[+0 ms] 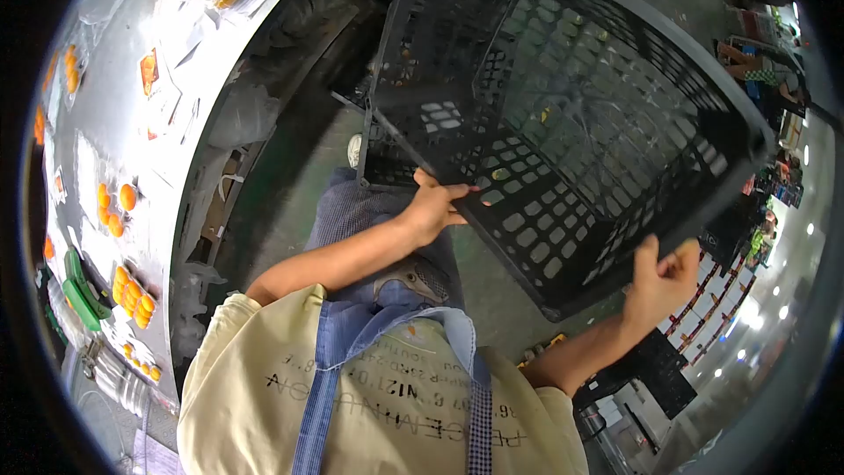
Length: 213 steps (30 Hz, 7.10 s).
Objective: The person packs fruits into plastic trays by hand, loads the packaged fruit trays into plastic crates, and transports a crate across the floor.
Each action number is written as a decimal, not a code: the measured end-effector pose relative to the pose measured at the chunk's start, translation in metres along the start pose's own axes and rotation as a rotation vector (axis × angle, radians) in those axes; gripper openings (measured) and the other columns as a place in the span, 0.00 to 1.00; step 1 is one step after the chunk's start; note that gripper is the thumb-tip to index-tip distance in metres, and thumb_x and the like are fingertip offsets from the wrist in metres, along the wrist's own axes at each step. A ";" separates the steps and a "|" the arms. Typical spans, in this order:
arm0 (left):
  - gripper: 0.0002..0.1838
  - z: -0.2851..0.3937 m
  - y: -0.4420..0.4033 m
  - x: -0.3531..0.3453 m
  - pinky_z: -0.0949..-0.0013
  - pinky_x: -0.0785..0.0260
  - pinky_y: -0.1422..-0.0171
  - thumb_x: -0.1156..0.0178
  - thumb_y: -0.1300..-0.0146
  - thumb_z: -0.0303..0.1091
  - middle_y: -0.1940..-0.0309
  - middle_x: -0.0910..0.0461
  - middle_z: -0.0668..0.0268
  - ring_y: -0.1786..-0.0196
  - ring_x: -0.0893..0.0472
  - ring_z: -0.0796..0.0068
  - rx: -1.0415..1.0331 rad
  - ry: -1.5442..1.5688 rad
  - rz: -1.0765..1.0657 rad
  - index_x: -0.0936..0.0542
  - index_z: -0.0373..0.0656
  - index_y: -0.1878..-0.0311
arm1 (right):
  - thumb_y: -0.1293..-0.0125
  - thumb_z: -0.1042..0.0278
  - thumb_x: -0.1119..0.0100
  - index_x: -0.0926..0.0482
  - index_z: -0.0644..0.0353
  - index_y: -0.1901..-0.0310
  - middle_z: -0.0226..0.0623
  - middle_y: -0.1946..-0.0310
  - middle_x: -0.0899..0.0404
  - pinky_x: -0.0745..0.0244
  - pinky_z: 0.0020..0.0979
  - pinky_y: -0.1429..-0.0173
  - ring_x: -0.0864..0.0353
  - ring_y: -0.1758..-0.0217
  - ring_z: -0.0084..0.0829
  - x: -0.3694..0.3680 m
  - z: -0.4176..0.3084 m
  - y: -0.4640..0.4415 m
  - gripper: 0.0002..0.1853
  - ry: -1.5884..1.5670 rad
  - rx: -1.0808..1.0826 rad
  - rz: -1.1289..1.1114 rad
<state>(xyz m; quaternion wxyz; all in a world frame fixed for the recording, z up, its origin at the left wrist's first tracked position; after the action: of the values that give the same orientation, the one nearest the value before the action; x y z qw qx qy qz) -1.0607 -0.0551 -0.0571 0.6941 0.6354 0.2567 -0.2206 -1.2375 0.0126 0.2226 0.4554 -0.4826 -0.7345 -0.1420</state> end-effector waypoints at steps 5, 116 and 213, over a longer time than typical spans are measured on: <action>0.29 0.015 -0.002 -0.034 0.66 0.20 0.64 0.47 0.41 0.18 0.48 0.36 0.58 0.54 0.22 0.65 -0.414 -0.275 -0.003 0.52 0.51 0.45 | 0.43 0.80 0.40 0.28 0.61 0.69 0.22 0.77 0.31 0.44 0.17 0.71 0.38 0.75 0.12 0.048 0.065 0.021 0.06 -0.103 -0.067 0.157; 0.27 -0.358 -0.091 0.188 0.62 0.21 0.61 0.62 0.30 0.56 0.59 0.20 0.57 0.63 0.19 0.65 0.815 -0.154 0.408 0.32 0.40 0.47 | 0.37 0.64 0.48 0.18 0.60 0.72 0.36 0.73 0.18 0.29 0.32 0.62 0.23 0.72 0.37 -0.084 0.401 0.117 0.13 0.179 -0.132 -0.307; 0.41 0.245 -0.372 0.332 0.55 0.48 0.31 0.57 0.39 0.69 0.27 0.50 0.63 0.30 0.44 0.52 0.065 -1.232 0.499 0.47 0.58 0.27 | 0.36 0.67 0.48 0.28 0.68 0.47 0.38 0.64 0.24 0.30 0.26 0.63 0.26 0.68 0.25 -0.638 0.507 0.223 0.18 -0.379 -1.058 -0.331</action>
<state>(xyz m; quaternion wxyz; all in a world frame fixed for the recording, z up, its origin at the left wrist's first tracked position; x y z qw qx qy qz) -1.0214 -0.3275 -0.5400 0.7247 0.4542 -0.3484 -0.3835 -1.2444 0.0818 -0.6191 -0.0149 -0.5403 -0.6978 -0.4699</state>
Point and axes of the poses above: each hand's wrist, its own y-axis away from the middle knuckle, its own x-axis out of the back of the hand, z = x × y, the point moved 6 cm from there along -y, towards the middle knuckle
